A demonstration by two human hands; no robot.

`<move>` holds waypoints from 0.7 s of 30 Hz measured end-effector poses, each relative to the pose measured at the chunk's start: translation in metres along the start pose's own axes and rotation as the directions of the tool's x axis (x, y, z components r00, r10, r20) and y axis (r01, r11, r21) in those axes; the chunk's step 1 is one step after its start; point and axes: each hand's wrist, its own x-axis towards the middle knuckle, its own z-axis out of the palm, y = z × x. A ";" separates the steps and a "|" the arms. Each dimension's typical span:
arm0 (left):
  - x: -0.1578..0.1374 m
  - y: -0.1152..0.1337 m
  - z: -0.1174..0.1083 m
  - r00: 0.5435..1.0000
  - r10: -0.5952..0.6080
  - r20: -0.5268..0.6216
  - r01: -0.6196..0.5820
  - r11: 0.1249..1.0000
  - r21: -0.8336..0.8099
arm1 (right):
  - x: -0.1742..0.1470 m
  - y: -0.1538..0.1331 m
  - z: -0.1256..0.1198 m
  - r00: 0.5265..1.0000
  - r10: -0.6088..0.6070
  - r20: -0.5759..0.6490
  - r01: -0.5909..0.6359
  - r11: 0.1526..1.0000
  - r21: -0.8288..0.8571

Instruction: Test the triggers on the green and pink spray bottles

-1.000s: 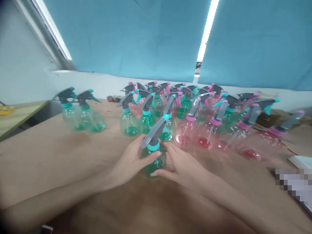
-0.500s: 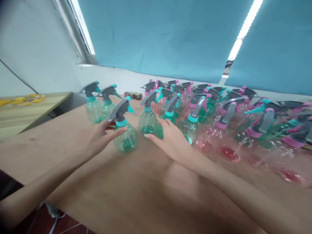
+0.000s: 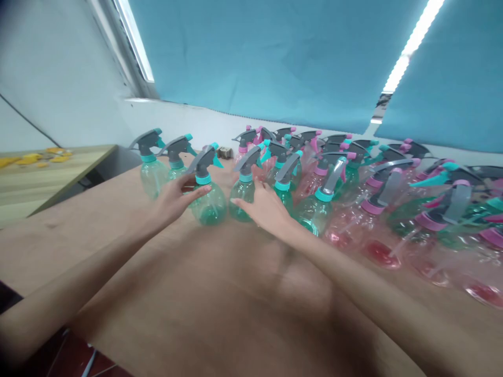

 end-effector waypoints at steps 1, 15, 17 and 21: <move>0.002 0.000 0.001 1.000 0.004 -0.003 -0.004 1.000 0.006 | 0.002 -0.001 0.000 1.000 0.004 0.003 -0.004 1.000 0.014; 0.022 -0.001 0.006 0.999 0.016 0.038 -0.019 0.998 0.068 | 0.020 -0.006 0.002 0.997 0.040 0.072 -0.051 0.986 0.157; 0.025 -0.002 0.006 0.999 0.017 0.034 -0.019 0.997 0.075 | 0.021 -0.006 0.001 0.995 0.049 0.083 -0.062 0.986 0.158; 0.028 -0.004 0.006 0.999 0.014 0.033 -0.017 0.995 0.100 | 0.021 -0.008 -0.001 0.994 0.059 0.097 -0.074 0.984 0.160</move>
